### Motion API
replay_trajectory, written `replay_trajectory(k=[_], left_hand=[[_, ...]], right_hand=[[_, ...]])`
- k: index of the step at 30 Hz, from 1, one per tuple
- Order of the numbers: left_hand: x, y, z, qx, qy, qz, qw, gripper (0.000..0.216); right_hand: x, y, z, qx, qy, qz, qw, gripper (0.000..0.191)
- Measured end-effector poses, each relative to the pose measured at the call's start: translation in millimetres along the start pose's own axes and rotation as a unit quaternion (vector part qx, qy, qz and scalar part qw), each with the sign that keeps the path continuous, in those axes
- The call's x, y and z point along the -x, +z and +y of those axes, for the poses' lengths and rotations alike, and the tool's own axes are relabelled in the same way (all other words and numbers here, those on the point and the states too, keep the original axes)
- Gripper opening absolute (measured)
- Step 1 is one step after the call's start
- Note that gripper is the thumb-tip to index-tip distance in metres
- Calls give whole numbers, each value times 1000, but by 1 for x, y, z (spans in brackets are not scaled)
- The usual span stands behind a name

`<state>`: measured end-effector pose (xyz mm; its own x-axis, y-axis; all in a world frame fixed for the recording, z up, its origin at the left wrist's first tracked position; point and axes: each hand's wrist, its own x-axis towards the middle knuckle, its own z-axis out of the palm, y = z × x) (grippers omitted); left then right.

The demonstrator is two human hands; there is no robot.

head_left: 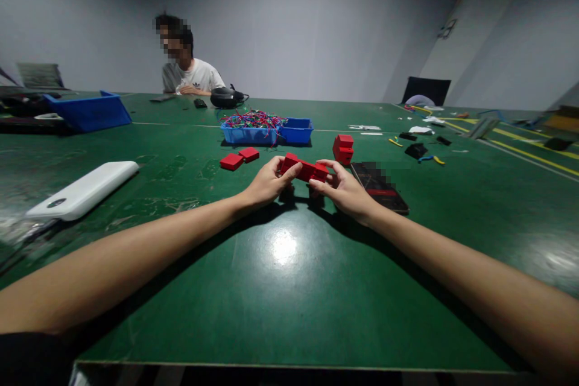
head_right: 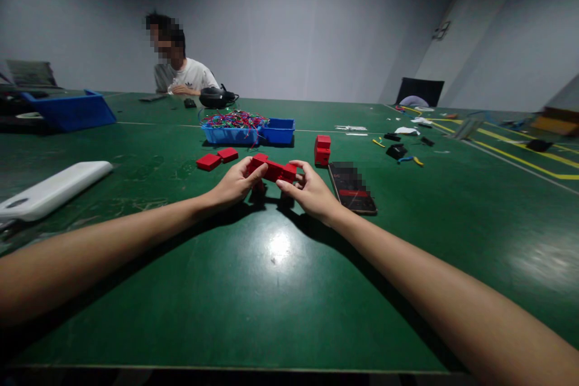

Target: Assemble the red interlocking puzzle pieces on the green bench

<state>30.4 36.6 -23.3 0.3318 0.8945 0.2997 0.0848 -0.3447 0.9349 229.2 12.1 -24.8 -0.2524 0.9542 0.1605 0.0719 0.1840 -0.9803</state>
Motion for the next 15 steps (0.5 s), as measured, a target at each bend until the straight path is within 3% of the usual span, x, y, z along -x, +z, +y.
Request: replay_trajectory(k=[6,15], left_hand=[[1,0,-1,-1,41,-18,999,58],[-2,-1,-3,8,28,-17,999,54]], right_hand=[[-1,0,-1,-16,-13,-9,1000,49],[0,1,0,10,-29,-17,999,45]])
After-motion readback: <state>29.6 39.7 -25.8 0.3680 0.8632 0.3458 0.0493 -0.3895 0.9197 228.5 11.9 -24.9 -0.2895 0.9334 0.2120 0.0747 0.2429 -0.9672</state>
